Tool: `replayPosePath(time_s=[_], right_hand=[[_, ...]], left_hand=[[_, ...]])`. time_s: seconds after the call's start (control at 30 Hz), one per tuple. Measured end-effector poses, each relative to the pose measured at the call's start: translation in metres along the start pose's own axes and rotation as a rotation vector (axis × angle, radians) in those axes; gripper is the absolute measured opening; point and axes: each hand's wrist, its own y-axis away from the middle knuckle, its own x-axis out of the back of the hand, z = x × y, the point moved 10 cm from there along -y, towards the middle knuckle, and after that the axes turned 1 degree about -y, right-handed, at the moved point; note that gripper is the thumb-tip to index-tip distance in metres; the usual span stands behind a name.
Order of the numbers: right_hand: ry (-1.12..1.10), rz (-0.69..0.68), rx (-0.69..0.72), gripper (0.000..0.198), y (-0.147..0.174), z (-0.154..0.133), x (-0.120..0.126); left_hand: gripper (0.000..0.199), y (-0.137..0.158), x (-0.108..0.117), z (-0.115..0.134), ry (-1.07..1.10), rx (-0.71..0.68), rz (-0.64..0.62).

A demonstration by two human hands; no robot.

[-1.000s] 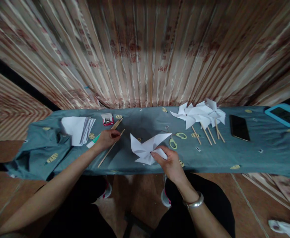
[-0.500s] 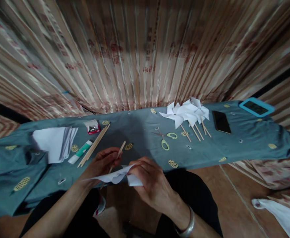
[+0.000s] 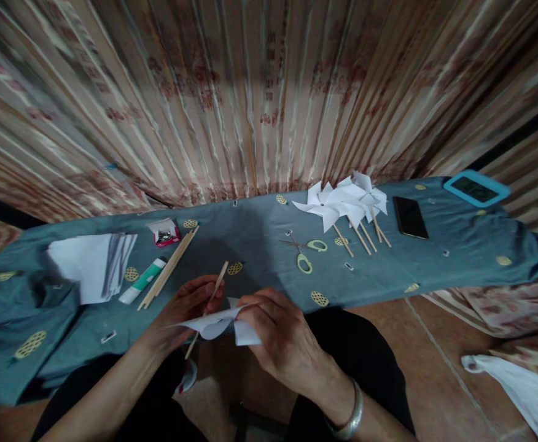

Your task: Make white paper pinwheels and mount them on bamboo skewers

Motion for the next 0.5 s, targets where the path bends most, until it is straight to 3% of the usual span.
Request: replayPosePath(time_s=[0.5], right_hand=[[0.147,0.08,0.064,0.033,0.005,-0.014,0.014]], left_hand=[[0.018,0.008,-0.014,0.012,-0.319,-0.105,-0.081]])
